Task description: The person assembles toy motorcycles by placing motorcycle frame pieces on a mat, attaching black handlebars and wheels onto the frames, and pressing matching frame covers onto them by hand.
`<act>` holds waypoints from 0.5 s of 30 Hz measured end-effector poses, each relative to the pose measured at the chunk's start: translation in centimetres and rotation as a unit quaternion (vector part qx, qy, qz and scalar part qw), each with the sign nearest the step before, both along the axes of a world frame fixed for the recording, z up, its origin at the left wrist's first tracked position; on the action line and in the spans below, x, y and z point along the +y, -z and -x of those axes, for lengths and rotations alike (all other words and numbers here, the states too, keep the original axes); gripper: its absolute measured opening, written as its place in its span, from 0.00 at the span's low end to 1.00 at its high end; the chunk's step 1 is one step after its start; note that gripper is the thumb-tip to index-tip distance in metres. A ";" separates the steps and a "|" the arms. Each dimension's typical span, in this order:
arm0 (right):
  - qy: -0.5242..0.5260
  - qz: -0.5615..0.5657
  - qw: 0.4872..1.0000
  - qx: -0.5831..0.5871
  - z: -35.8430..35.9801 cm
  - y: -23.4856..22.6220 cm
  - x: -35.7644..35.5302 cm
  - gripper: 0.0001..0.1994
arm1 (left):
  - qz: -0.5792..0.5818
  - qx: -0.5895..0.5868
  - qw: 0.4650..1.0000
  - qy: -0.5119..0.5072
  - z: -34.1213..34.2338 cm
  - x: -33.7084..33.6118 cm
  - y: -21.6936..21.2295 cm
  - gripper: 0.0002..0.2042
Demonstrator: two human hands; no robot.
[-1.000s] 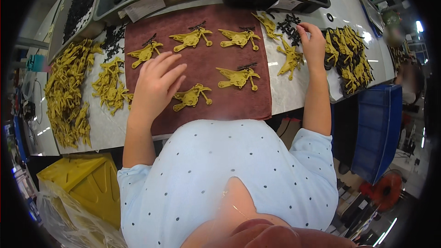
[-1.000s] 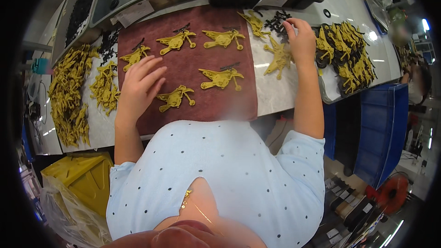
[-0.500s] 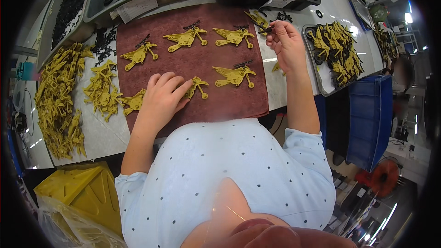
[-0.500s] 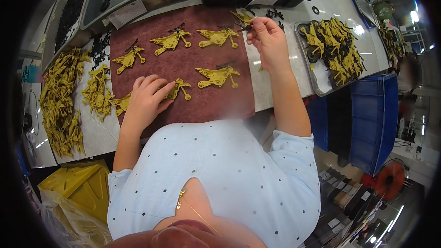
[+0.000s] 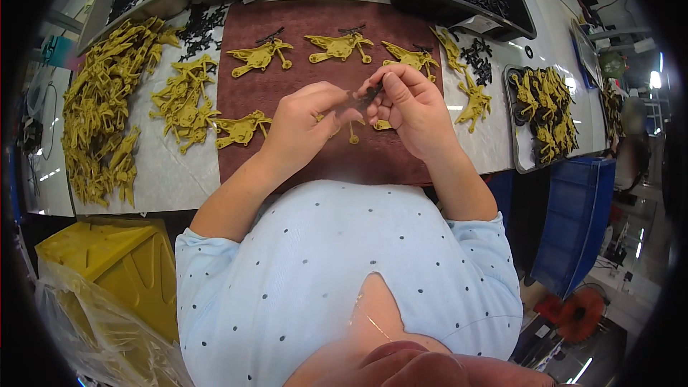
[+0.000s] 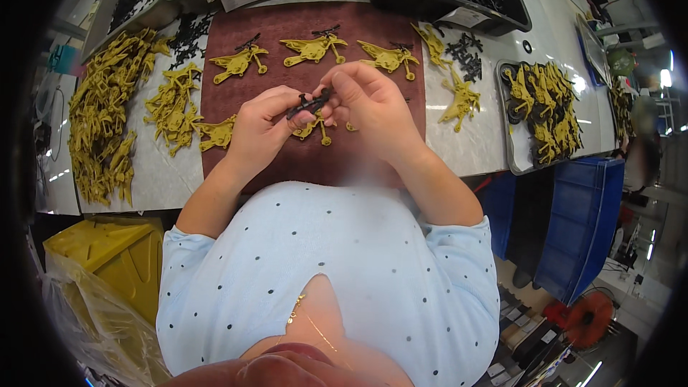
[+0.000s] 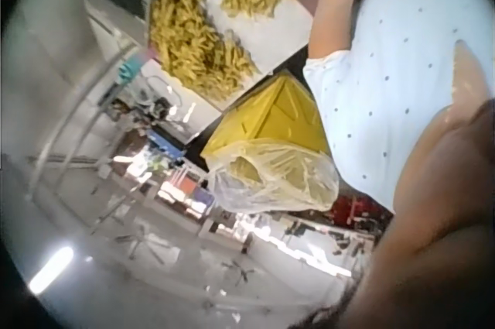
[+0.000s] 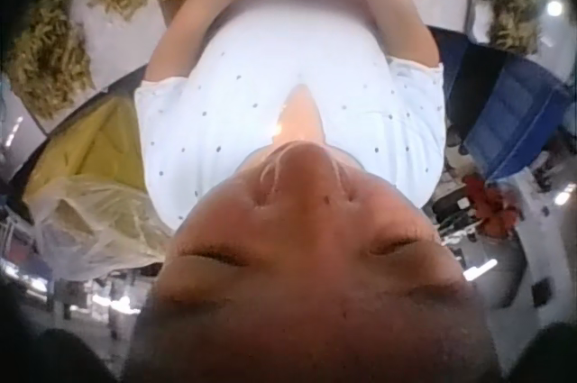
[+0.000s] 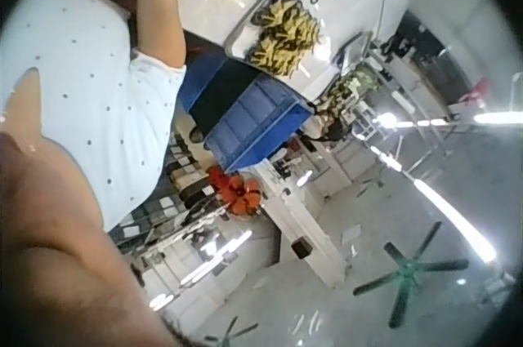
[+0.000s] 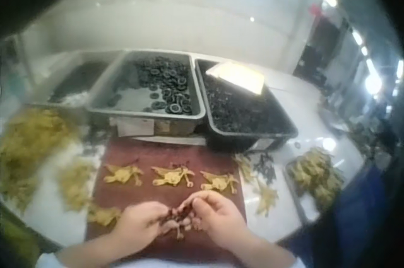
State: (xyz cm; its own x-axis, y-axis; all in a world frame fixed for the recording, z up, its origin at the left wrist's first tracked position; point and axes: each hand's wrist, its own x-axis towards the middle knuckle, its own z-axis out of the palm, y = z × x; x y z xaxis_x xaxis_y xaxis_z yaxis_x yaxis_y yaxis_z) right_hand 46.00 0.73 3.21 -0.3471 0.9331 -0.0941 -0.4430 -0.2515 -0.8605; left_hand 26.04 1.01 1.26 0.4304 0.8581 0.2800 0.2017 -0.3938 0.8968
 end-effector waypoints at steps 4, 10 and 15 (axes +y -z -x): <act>0.016 0.001 0.999 -0.047 1.1 -0.5 -0.2 0.10 | 0.077 -0.068 0.994 -0.043 0.1 -1.0 0.3 0.14; 0.026 -0.069 0.991 -0.115 1.9 -0.1 -0.5 0.10 | 0.242 -0.182 0.952 0.042 0.3 -1.3 2.3 0.18; 0.098 -0.110 0.977 -0.154 2.0 0.4 0.0 0.12 | 0.237 -0.236 0.941 0.048 0.6 -0.3 2.8 0.19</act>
State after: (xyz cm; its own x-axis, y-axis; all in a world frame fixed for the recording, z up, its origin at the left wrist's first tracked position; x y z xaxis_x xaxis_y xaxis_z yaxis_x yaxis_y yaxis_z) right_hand 44.00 0.71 2.79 -0.1460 0.9883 0.0447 -0.1757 0.0185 -0.9843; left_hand 25.48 0.73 -1.49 0.4355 0.8986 0.0543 -0.2785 0.0771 0.9573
